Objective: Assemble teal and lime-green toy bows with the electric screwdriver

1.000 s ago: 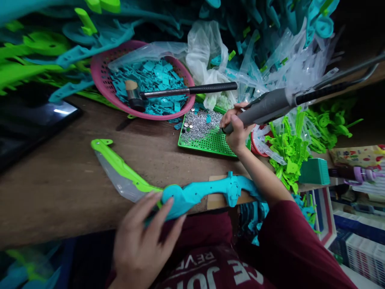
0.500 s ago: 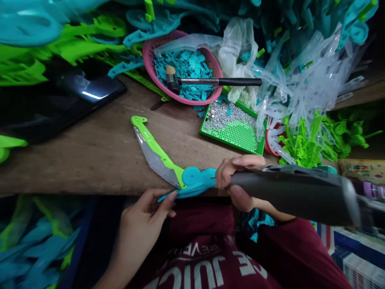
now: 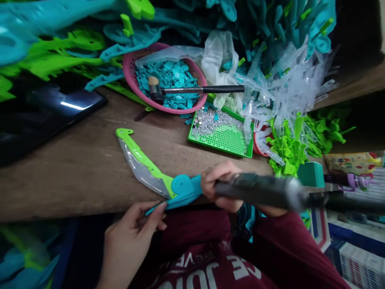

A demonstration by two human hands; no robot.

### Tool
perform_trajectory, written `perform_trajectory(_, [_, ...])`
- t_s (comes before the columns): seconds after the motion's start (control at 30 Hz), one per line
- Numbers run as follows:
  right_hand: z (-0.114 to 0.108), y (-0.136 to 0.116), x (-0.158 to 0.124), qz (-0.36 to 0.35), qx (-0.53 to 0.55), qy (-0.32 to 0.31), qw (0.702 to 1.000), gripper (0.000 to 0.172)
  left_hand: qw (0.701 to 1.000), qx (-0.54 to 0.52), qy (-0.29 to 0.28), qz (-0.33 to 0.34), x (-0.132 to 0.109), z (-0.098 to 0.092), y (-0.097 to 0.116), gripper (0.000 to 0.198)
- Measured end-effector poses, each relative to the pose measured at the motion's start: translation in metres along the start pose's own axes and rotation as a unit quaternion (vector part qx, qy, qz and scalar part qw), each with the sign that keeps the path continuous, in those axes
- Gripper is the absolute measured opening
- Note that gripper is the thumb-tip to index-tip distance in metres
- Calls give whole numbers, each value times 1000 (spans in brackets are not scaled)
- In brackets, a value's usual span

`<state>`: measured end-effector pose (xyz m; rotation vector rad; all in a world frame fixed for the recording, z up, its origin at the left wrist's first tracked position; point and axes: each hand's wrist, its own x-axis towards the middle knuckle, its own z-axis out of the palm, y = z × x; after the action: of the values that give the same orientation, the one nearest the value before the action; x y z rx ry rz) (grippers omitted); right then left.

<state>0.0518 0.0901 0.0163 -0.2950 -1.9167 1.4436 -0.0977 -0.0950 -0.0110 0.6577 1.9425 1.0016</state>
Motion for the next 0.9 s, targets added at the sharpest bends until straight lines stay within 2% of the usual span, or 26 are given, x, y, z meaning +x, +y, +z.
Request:
perform_trajectory(0.07, [-29,1,32,-62,42,78,994,35,1000,2,-8,2,1,0,-1,52])
perform_trajectory(0.13, [-58,11,62,-103,23,250,963,28,1000,6,-14,3,1,0,-5,51])
perform_trajectory(0.2, [-81,28,82,-87,-10,344,935,27,1000,14,-19,0,1,1,-11,50])
perform_trajectory(0.27, [-91,45,89,-40,-45,386,920,30,999,18,-29,-8,2,1,-15,50])
perform_trajectory(0.33, [-93,57,88,-13,-59,393,918,34,999,16,-40,-15,2,1,-17,49])
perform_trajectory(0.4, [-90,61,84,-17,-42,370,928,36,999,12,-41,-13,3,0,-17,48])
perform_trajectory(0.53, [-86,59,81,-14,-30,338,940,35,999,14,-40,-1,2,-3,-14,46])
perform_trajectory(0.9, [-88,61,81,29,-54,338,939,37,999,-4,-25,45,5,1,3,42])
